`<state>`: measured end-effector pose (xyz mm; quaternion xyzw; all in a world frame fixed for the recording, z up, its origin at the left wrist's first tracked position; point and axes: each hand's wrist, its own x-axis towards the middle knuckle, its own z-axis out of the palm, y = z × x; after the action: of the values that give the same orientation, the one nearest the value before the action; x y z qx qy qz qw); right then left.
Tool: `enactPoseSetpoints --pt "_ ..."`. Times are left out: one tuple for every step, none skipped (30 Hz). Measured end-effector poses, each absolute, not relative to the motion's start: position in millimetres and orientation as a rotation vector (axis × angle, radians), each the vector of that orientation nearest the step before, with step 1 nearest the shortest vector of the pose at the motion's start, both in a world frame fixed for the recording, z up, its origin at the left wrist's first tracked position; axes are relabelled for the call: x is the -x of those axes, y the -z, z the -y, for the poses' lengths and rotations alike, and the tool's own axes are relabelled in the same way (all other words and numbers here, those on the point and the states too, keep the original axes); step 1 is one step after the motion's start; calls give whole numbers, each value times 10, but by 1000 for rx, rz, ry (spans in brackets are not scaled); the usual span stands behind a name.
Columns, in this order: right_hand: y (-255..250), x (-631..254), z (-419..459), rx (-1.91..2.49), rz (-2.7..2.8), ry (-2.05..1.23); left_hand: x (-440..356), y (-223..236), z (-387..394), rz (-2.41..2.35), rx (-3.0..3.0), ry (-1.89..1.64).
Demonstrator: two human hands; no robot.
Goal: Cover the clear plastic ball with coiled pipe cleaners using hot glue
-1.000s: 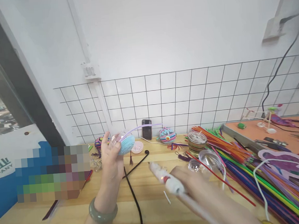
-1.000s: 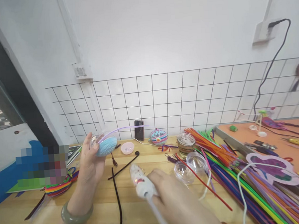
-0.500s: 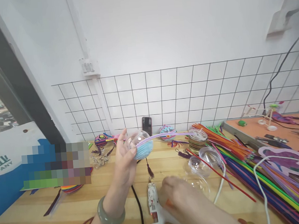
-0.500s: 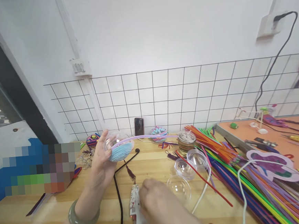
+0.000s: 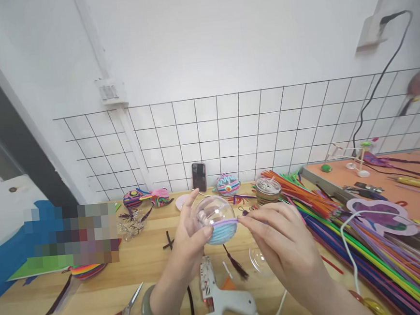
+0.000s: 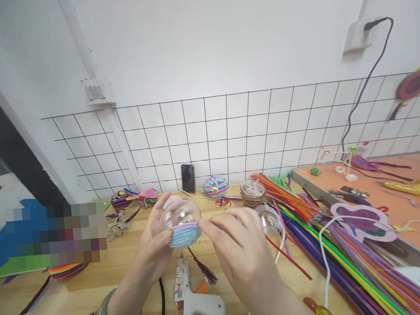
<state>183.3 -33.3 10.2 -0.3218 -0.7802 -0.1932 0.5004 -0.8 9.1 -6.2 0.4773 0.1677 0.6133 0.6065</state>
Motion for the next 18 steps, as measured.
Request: enactPoseSetpoints --pt "-108 -1832 335 772 1883 465 10 60 -86 -391 -1102 -1407" --pt "-116 -1830 337 768 1884 465 12 55 -81 -396 -1101 -1391" --pt "-125 -1829 338 765 1886 461 13 48 -76 -401 -1100 -1375" --pt "-131 -1828 338 762 1889 455 14 40 -70 -404 -1098 -1363" --pt "-134 -1828 337 760 1891 449 14 33 -65 -406 -1096 -1354" --pt "-134 -1829 333 760 1892 442 13 27 -60 -403 -1092 -1348" --pt "-130 -1830 329 758 1891 435 11 22 -55 -396 -1086 -1345" --pt "-124 -1831 324 754 1887 430 9 19 -51 -386 -1077 -1341" --pt "-116 -1833 319 752 1882 427 6 18 -47 -373 -1066 -1337" --pt "-107 -1835 314 749 1877 428 4 18 -43 -359 -1054 -1332" --pt "-99 -1837 309 747 1874 430 2 20 -39 -347 -1042 -1327" --pt "-92 -1839 305 747 1874 433 1 22 -36 -339 -1030 -1322" --pt "-88 -1841 301 751 1875 436 1 25 -33 -337 -1018 -1318" --pt "-85 -1843 298 758 1876 437 1 26 -31 -340 -1009 -1314" --pt "-84 -1845 295 766 1877 435 1 27 -30 -345 -1001 -1309" --pt "-84 -1848 292 771 1877 431 1 28 -29 -350 -996 -1307" --pt "-85 -1850 289 773 1877 424 0 27 -28 -354 -992 -1309" --pt "-85 -1852 286 770 1880 417 -1 25 -27 -355 -990 -1311"
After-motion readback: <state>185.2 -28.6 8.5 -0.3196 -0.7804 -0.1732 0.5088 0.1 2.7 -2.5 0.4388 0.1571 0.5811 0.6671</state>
